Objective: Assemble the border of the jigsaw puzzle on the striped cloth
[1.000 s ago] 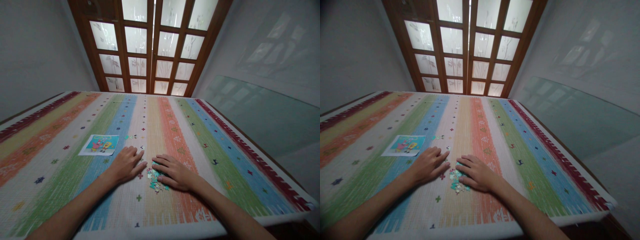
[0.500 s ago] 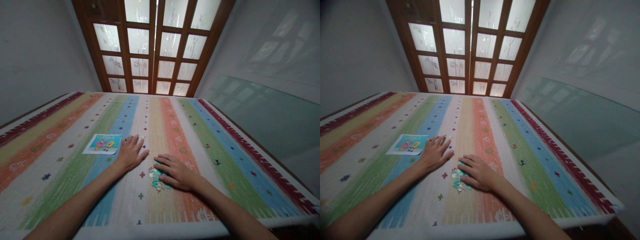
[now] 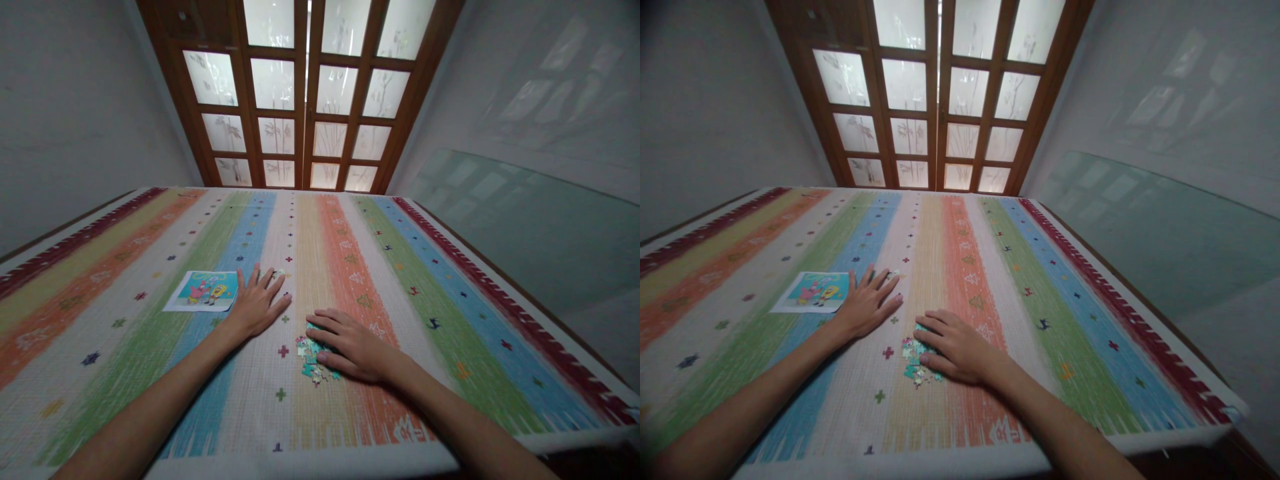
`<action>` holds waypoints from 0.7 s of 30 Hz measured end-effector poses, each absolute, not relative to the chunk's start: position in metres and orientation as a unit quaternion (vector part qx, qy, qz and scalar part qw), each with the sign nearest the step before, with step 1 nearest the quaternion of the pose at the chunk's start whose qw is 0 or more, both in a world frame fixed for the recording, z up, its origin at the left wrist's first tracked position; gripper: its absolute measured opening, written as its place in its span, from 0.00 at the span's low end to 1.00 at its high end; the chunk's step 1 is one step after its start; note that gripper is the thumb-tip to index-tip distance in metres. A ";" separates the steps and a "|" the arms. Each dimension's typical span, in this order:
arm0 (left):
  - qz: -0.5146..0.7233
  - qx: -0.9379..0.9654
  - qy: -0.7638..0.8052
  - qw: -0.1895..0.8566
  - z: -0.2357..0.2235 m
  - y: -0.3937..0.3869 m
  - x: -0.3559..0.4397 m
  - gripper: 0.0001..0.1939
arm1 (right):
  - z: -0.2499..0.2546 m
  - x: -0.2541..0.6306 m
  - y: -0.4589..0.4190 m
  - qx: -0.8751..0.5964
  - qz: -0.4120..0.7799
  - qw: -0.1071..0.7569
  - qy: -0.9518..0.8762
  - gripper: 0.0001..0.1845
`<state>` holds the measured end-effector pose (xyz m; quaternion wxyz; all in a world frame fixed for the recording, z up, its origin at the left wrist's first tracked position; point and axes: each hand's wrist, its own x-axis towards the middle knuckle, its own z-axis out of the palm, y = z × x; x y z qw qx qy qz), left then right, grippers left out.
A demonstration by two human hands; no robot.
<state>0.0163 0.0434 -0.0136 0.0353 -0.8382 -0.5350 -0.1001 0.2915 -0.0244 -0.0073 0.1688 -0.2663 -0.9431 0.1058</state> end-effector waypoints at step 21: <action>-0.094 -0.858 -0.505 0.020 -0.016 0.045 0.015 0.28 | -0.010 0.292 -0.024 -0.271 0.110 0.171 -0.941 0.24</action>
